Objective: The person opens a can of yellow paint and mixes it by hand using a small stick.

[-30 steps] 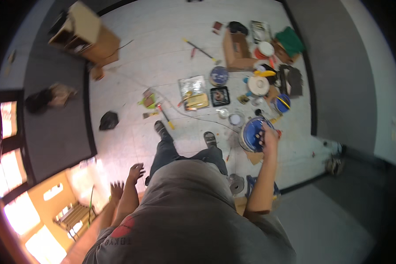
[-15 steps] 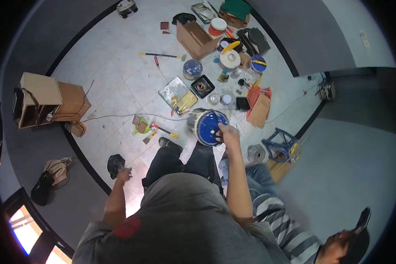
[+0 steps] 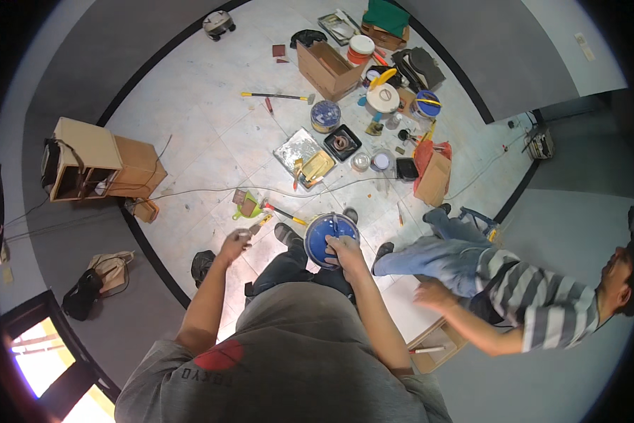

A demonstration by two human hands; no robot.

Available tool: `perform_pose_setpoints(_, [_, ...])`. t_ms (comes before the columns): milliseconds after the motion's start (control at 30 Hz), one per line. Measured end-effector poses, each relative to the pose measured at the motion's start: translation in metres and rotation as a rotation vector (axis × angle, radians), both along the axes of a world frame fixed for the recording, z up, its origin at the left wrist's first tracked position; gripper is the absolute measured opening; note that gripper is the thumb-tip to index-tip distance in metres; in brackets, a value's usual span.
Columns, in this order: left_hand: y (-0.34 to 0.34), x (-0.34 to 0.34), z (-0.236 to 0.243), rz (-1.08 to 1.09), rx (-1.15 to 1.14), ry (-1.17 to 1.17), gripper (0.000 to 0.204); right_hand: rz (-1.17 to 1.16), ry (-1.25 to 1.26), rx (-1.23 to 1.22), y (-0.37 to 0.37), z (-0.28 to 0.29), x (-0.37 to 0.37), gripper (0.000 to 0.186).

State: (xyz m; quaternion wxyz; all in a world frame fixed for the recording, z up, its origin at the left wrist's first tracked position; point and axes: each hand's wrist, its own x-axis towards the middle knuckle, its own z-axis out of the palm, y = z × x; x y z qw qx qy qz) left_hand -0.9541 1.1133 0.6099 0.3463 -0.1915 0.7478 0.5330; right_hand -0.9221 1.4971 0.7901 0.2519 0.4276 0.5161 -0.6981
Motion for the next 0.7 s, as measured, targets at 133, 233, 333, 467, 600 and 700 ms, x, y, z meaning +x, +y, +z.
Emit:
perform_pose_setpoints(133, [-0.008,0.084,0.005,0.153,-0.029,-0.143,0.048,0.03,-0.021,-0.001,0.028,-0.004,-0.004,0.025])
perform_pose_setpoints(233, [-0.025,0.177,0.016,0.431,-0.191,-0.337,0.039,0.048,-0.016,-0.031,0.059,-0.034,-0.007,0.019])
perform_pose_setpoints(333, [-0.037,0.255,0.038,0.529,-0.253,-0.429,0.038,0.146,-0.033,0.001,0.091,-0.068,-0.019,0.018])
perform_pose_setpoints(467, [-0.007,0.298,0.062,0.563,-0.218,-0.456,0.044,0.238,-0.165,0.041,0.17,-0.172,-0.033,0.022])
perform_pose_setpoints(600, [0.05,0.333,0.067,0.806,-0.154,-0.463,0.034,0.627,-0.123,0.339,0.18,-0.266,-0.055,0.037])
perform_pose_setpoints(700, [0.08,0.339,0.01,0.628,-0.212,-0.406,0.037,0.929,-0.179,0.668,0.205,-0.354,-0.075,0.065])
